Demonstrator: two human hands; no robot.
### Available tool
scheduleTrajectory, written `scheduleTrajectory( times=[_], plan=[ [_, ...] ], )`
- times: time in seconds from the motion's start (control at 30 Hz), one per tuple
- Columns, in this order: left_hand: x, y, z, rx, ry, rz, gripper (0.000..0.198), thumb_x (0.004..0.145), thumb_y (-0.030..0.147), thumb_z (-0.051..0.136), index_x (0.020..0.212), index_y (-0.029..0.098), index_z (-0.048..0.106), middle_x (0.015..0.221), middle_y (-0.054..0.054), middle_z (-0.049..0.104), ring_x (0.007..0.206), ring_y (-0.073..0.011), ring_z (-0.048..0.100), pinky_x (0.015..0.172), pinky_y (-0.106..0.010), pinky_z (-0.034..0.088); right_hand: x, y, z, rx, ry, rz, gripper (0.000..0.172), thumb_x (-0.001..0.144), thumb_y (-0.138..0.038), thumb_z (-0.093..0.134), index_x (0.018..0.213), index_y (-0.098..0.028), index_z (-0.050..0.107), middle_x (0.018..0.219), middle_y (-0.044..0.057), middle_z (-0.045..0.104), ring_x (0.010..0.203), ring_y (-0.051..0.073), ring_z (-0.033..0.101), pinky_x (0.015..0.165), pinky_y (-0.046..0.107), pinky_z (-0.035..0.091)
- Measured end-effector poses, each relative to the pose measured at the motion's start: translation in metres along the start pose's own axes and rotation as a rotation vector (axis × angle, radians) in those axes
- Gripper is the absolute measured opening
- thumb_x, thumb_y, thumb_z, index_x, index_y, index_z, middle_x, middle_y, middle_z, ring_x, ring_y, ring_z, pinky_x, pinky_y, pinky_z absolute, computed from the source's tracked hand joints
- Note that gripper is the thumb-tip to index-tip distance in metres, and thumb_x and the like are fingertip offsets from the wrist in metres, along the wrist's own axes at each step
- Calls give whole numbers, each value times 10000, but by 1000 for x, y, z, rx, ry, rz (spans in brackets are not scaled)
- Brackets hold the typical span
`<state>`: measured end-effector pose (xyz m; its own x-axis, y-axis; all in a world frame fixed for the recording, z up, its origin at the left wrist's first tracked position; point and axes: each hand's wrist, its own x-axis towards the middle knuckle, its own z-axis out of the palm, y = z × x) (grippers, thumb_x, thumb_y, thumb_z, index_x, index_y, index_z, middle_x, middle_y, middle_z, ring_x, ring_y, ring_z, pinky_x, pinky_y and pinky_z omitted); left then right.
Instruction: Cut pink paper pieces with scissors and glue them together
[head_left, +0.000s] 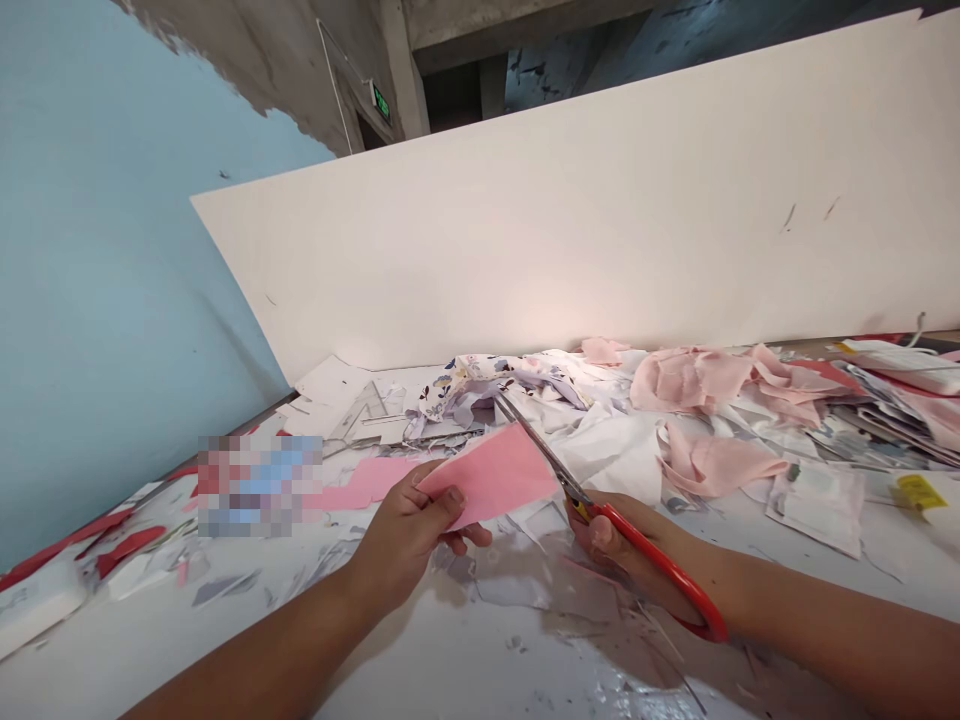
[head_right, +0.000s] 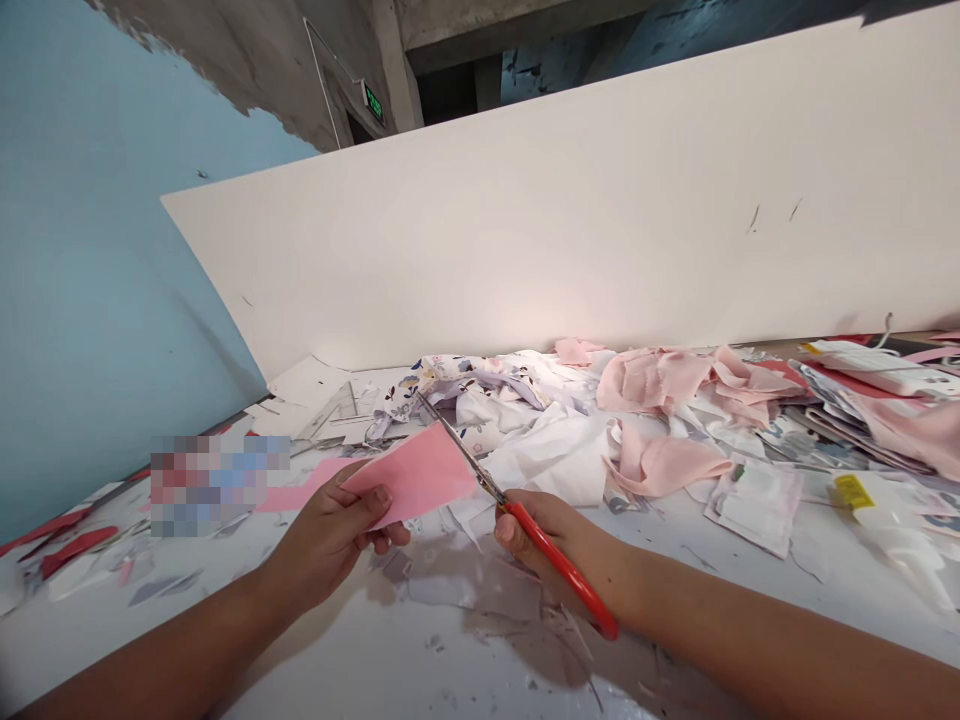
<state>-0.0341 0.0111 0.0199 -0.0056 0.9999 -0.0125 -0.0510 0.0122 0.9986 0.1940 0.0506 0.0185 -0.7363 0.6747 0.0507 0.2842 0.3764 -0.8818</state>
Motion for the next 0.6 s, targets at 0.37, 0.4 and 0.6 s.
scheduleTrajectory(
  times=[0.37,0.4,0.6],
  plan=[
    [-1,0,-1,-5,-14,8,296,725,336,563,978,191,510,679,1,581,573,-128,608,486,-211,413,2,3,2,-80,92,-1,519,738,-686,200,571,-199,267,529,-44,279,488,88,242,451,241,226],
    [-1,0,-1,-6,-20,8,297,725,336,562,977,189,509,680,0,582,577,-128,608,488,-211,414,3,5,2,-73,110,-10,514,743,-679,199,570,-200,270,527,-44,280,486,89,246,452,243,229],
    [-1,-6,5,23,-54,-29,312,734,342,547,983,161,496,672,-26,596,581,-148,617,473,-211,409,7,7,1,132,180,-2,382,736,-560,435,652,-198,347,590,-32,374,541,103,364,501,243,308]
  ],
)
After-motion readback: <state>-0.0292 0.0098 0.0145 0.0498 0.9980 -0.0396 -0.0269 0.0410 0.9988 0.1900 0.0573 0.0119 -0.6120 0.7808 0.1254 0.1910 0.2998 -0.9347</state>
